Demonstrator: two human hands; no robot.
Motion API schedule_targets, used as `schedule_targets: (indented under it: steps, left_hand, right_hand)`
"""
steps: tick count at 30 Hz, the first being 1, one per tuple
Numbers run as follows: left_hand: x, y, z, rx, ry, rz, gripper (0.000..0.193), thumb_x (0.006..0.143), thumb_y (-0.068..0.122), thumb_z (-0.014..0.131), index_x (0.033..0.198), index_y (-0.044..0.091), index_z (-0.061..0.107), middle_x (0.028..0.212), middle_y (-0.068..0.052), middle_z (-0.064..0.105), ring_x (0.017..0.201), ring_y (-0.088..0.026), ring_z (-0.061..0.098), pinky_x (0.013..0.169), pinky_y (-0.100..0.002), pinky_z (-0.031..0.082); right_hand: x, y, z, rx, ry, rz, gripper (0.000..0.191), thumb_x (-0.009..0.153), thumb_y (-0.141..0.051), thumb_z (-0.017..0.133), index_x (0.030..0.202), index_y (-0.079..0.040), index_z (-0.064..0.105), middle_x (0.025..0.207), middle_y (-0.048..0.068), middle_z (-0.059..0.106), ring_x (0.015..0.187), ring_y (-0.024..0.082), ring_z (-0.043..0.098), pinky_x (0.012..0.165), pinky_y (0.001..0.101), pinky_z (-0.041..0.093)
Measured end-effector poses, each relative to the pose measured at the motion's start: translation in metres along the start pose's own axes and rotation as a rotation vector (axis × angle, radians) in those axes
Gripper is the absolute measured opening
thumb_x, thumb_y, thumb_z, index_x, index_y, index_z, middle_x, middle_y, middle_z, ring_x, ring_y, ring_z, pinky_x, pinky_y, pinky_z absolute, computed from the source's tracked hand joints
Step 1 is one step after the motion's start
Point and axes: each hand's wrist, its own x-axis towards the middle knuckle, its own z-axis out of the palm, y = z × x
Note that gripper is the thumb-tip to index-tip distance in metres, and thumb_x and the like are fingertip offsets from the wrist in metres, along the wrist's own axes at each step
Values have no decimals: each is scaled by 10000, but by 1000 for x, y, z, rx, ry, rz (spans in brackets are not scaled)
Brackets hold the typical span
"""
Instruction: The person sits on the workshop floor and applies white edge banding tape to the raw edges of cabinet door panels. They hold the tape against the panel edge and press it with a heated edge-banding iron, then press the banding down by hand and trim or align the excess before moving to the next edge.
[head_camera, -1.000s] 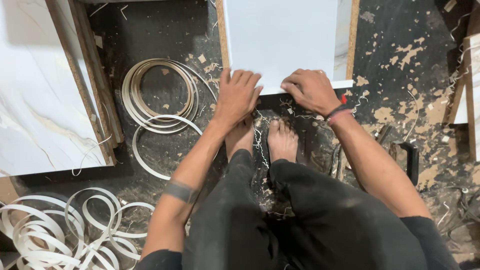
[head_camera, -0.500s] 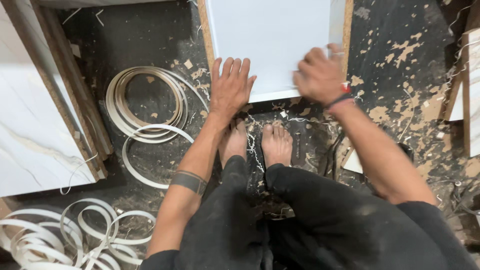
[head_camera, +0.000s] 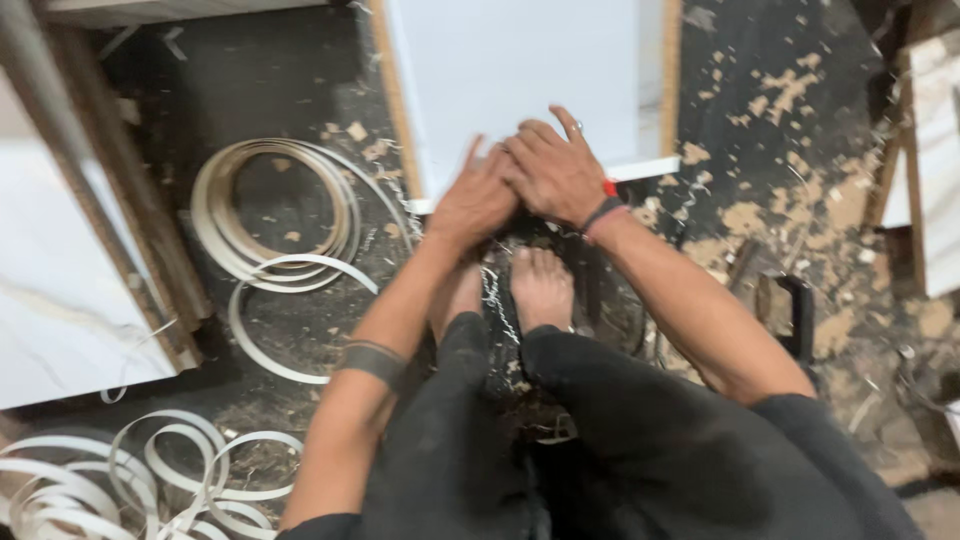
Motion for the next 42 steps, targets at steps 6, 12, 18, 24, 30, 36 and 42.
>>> schedule_targets:
  steps: [6,12,18,24,30,36,42]
  left_hand:
    - [-64,-50,-11,-52,187,-96,466,1041,233,635,1437,-4,575,1374,-208,606,1391,-366,521,1293,-542,269]
    - [-78,-50,-36,-61,141,-154,752,740,278,683,1413,-24,538,1451,-204,556,1408,-326,457,1168,-638,243]
    - [-29,-14,-27,146,211,-118,645,874,193,594,1464,-31,461,1540,-191,474,1493,-334,372,1214,-650,204]
    - [-30,-8,-2,144,198,-155,608,1005,239,548,1537,-37,453,1561,-184,470,1521,-313,355,1258,-634,203]
    - [-79,-53,3,72,203,-120,587,981,229,623,1547,141,490,1542,-69,497,1522,-256,375,1285,-606,197]
    - [-79,-52,-14,-122,140,-157,698,893,366,735,1518,139,524,1508,-88,514,1484,-297,370,1235,-615,182]
    - [-75,-45,-33,-100,138,-177,676,886,353,771,1487,161,527,1456,-80,534,1471,-292,383,1255,-594,188]
  right_hand:
    - [-21,35,-14,-232,68,-156,623,1029,-622,481,1386,-133,627,1419,118,615,1467,272,431,1235,621,105]
    - [-36,50,-52,-320,-184,-136,792,912,-691,593,1466,-125,566,1421,109,606,1451,265,454,1271,600,125]
    - [2,-18,-20,-166,-138,-32,986,744,-598,765,1509,-33,505,1388,167,596,1380,301,465,1212,637,152]
    - [-11,-16,-1,-341,-87,-155,865,844,-581,773,1487,-48,549,1446,118,574,1472,275,438,1268,626,157]
    - [-64,56,-27,-392,12,-63,776,875,-695,668,1445,-175,578,1485,90,553,1496,283,412,1276,634,108]
    - [-82,59,-41,-76,274,31,751,915,-624,680,1460,-121,566,1496,148,524,1491,349,383,1255,627,125]
    - [-104,63,-35,880,756,663,275,1115,-318,629,1298,-117,587,1219,60,591,1142,209,559,1021,420,466]
